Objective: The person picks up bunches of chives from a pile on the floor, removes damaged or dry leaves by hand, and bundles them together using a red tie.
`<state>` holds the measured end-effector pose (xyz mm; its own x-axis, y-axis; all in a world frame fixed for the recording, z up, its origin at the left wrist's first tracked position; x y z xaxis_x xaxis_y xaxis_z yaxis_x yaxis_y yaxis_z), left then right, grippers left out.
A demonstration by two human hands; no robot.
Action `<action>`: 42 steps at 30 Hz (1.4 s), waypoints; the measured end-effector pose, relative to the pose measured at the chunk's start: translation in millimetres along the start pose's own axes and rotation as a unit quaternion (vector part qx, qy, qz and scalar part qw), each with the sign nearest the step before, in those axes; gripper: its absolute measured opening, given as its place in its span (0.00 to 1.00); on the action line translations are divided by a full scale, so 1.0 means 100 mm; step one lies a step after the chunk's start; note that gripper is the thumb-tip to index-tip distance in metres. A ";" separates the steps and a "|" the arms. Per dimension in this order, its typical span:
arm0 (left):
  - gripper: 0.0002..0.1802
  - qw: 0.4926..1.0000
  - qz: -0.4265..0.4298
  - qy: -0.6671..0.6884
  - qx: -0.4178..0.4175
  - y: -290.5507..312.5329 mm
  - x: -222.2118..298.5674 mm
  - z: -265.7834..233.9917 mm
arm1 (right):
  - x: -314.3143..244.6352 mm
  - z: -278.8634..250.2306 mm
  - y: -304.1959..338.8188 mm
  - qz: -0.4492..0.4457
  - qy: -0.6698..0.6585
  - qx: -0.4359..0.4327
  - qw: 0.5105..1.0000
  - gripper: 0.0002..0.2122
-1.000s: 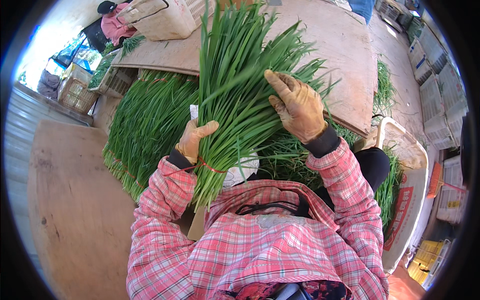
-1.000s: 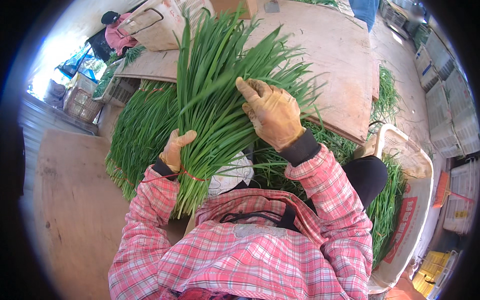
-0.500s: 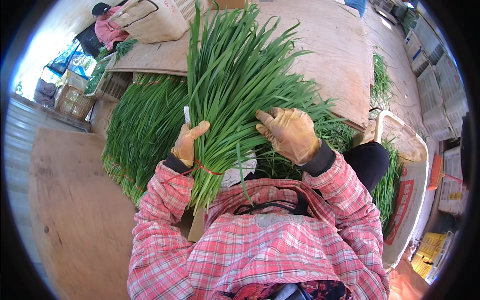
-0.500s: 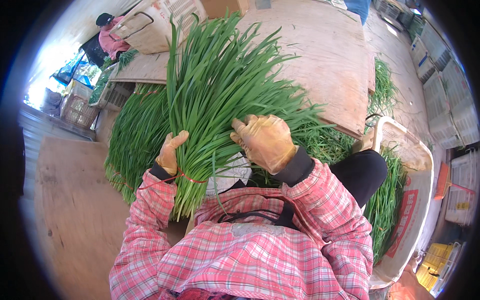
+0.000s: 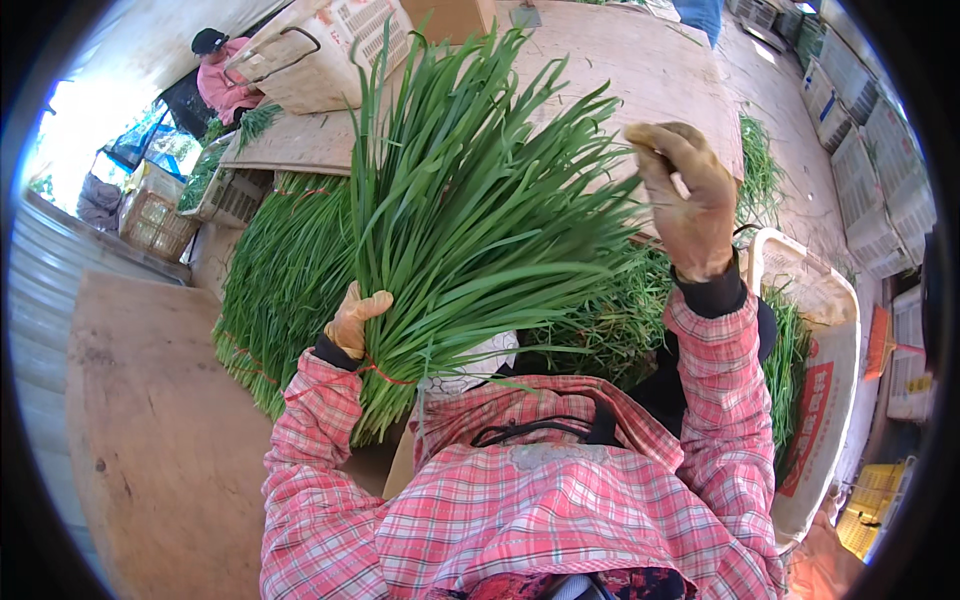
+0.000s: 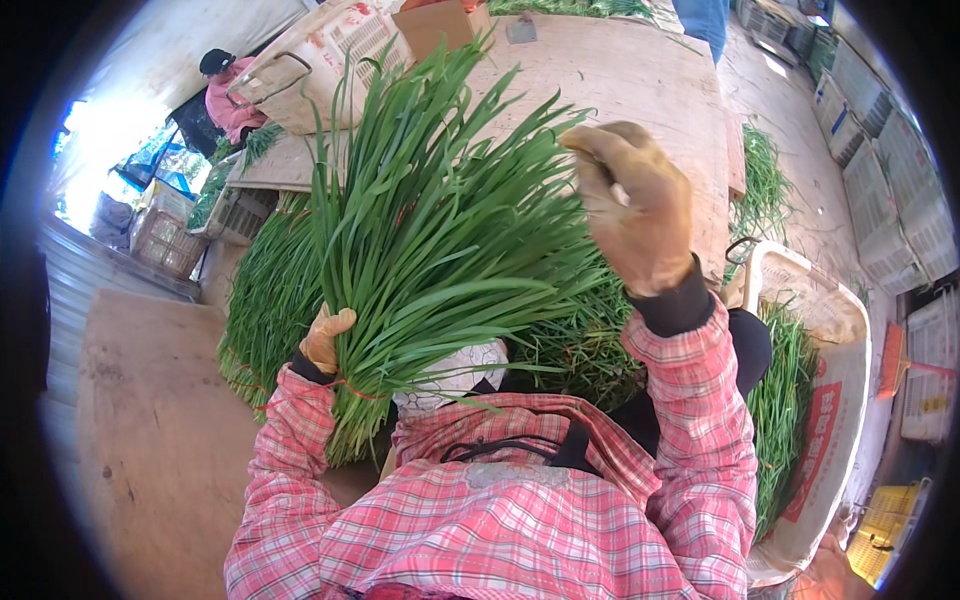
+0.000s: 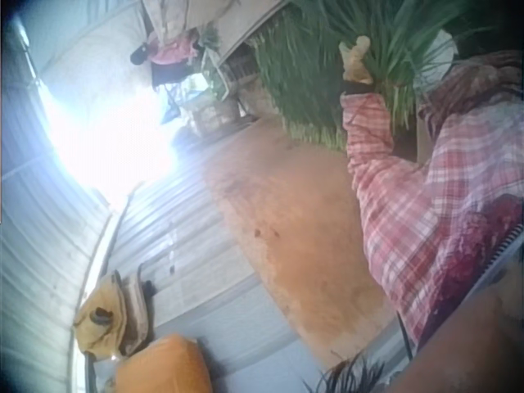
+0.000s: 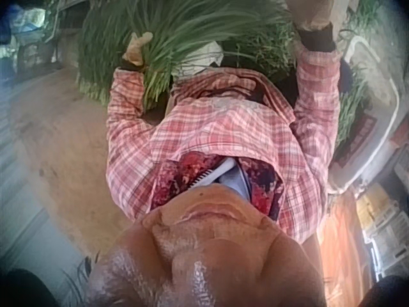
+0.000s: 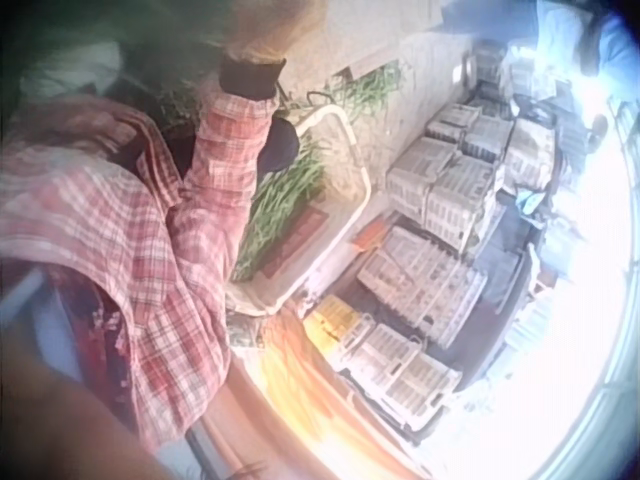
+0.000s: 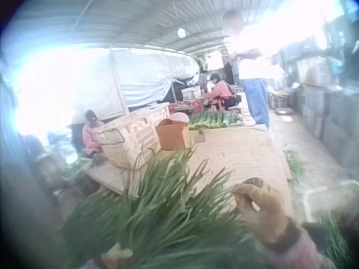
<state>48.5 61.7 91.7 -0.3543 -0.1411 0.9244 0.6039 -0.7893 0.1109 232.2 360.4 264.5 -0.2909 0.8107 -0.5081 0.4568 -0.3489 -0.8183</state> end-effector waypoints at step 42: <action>0.28 0.989 -0.105 -0.057 -0.091 0.00 -0.30 0.41 | -0.24 1.17 0.22 -0.015 0.226 -0.300 0.927 0.11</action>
<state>88.5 90.3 79.4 -0.3693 0.0972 0.9242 0.3829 -0.8903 0.2467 150.9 278.5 227.7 0.0082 0.9771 -0.2126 0.8784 -0.1086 -0.4655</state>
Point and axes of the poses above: each hand's wrist, its own y-axis away from the middle knuckle, its own z-axis out of the palm, x = y × z, the point moved 8 cm from there along -y, towards the middle knuckle, and after that the axes turned 3 degrees about z, right-handed, at the moved point
